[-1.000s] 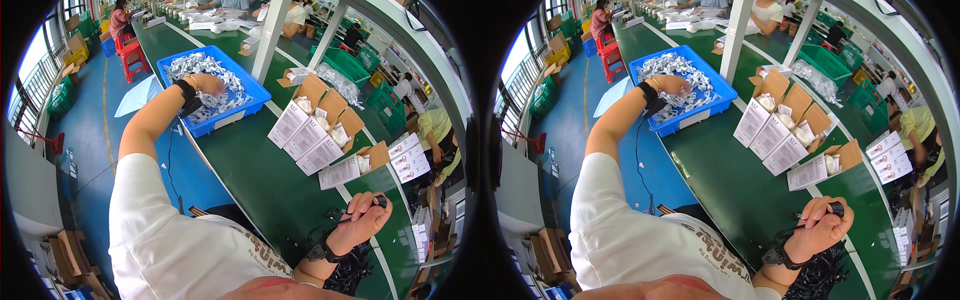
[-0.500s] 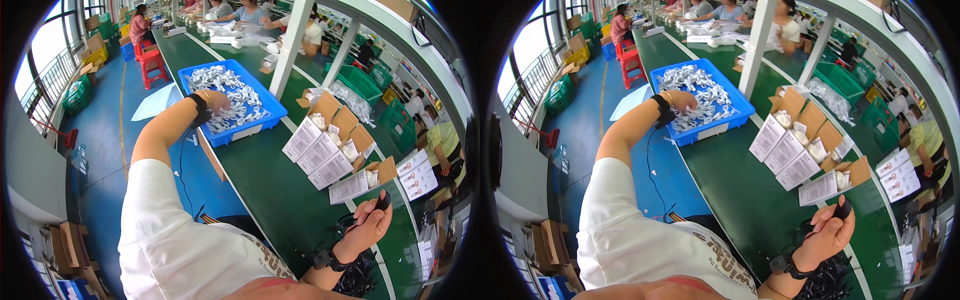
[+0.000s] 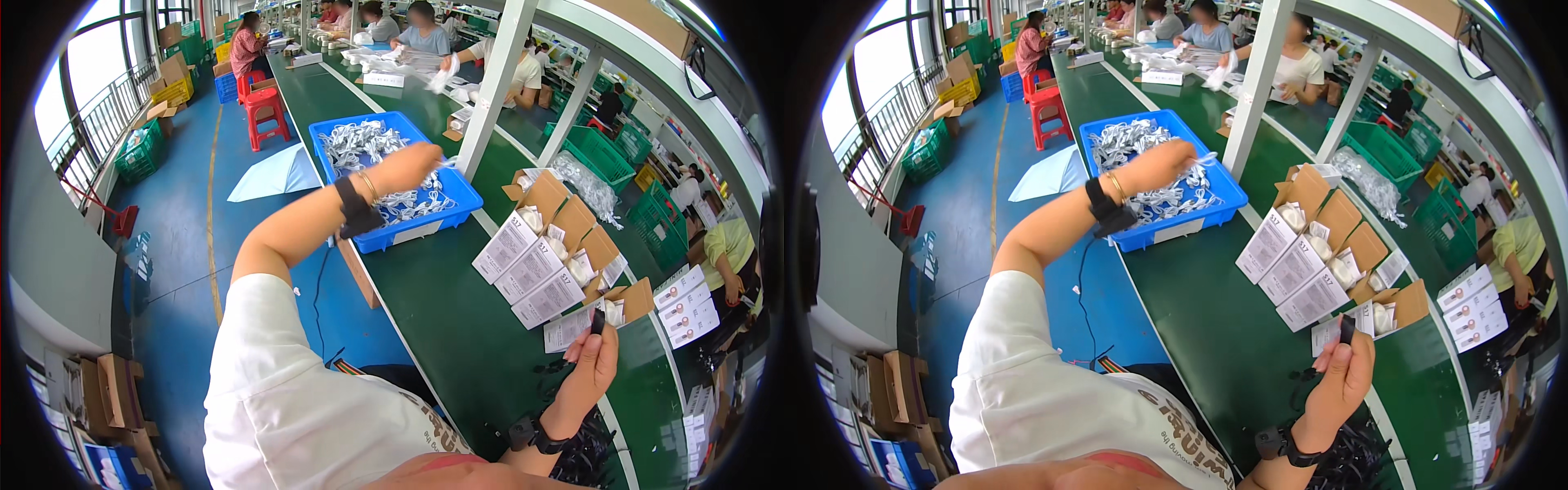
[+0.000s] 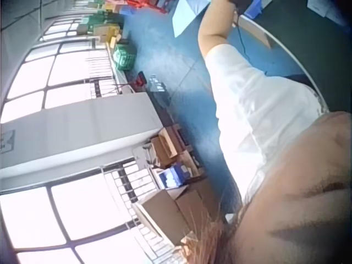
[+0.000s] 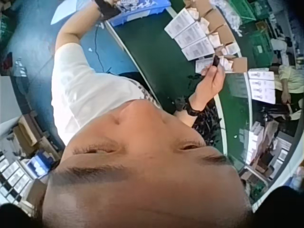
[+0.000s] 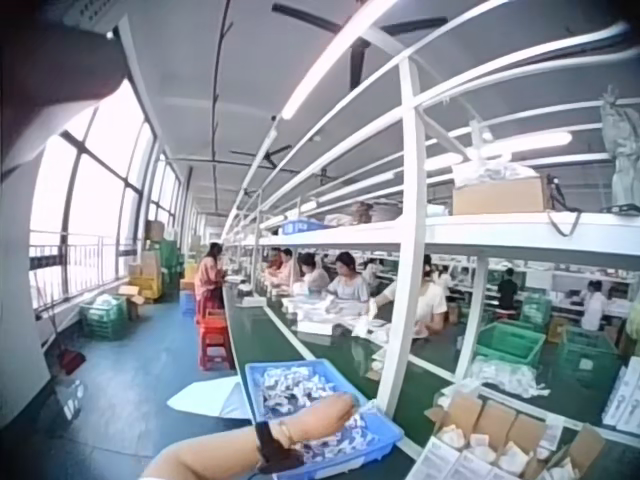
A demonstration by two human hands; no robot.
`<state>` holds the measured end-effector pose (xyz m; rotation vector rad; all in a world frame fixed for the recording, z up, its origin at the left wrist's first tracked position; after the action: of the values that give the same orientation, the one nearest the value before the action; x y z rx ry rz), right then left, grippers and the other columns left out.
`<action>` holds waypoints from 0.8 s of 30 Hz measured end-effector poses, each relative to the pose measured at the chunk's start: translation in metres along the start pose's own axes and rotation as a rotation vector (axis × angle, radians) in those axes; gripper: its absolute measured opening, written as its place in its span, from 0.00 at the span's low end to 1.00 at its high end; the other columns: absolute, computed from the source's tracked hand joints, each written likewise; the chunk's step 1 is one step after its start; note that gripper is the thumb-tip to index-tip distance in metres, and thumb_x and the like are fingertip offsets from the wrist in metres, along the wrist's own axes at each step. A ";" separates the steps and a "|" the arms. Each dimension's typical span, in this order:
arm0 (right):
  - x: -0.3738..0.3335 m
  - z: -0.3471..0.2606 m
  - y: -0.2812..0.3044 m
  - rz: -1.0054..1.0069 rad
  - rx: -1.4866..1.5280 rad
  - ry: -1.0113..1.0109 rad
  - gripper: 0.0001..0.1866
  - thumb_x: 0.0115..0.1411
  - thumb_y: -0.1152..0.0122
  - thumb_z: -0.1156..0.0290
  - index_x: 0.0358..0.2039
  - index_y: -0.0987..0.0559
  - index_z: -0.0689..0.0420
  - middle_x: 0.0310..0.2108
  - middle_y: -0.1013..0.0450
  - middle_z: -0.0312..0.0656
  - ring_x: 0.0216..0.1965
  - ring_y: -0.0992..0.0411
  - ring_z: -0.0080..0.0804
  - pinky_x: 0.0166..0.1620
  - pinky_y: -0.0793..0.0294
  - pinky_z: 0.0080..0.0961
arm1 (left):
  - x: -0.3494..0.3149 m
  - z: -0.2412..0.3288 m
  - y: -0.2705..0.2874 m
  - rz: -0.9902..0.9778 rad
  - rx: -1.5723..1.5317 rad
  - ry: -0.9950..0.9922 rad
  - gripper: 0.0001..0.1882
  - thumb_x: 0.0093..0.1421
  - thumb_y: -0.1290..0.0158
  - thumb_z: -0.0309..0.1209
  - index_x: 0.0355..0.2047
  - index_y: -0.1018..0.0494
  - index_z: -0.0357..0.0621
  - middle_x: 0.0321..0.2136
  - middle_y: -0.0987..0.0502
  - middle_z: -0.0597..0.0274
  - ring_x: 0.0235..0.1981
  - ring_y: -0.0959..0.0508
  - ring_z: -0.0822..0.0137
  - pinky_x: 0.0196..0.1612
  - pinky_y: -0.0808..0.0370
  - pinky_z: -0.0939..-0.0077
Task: The person picks up a white cable and a black lanyard, joins them together, and places them into a box. They then close the box and stack it on a pile before repeating the process.
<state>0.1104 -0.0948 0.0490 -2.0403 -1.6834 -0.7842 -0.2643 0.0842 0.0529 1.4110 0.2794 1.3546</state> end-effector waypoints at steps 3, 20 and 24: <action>0.003 0.006 -0.004 -0.010 0.009 -0.030 0.12 0.66 0.51 0.69 0.44 0.28 0.64 0.27 0.35 0.31 0.22 0.42 0.13 0.25 0.42 0.10 | 0.001 0.091 -0.008 -0.215 -0.682 0.129 0.09 0.60 0.53 0.26 0.41 0.32 0.39 0.35 0.27 0.53 0.38 0.24 0.57 0.40 0.28 0.66; 0.008 0.024 0.013 0.013 0.078 -0.116 0.06 0.63 0.51 0.77 0.41 0.30 0.58 0.24 0.33 0.32 0.18 0.42 0.13 0.21 0.45 0.09 | -0.007 0.249 -0.058 -0.195 -1.180 -0.434 0.09 0.58 0.48 0.29 0.39 0.31 0.42 0.29 0.30 0.57 0.29 0.28 0.62 0.31 0.31 0.71; 0.010 0.020 0.002 -0.089 0.104 -0.237 0.06 0.62 0.50 0.77 0.40 0.30 0.58 0.24 0.34 0.34 0.19 0.41 0.15 0.22 0.43 0.11 | 0.002 0.241 -0.063 0.230 -0.924 -0.629 0.12 0.55 0.47 0.27 0.40 0.31 0.43 0.29 0.31 0.56 0.30 0.29 0.56 0.32 0.31 0.68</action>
<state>0.1176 -0.0752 0.0396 -2.0645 -1.9107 -0.4846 -0.0367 -0.0165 0.0670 0.9909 -0.8469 0.9278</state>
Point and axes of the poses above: each hand's wrist, its own x-axis towards the middle knuckle, its own y-axis out of the back of the hand, z = x × y, the point moved 2 cm from there along x, towards the middle knuckle
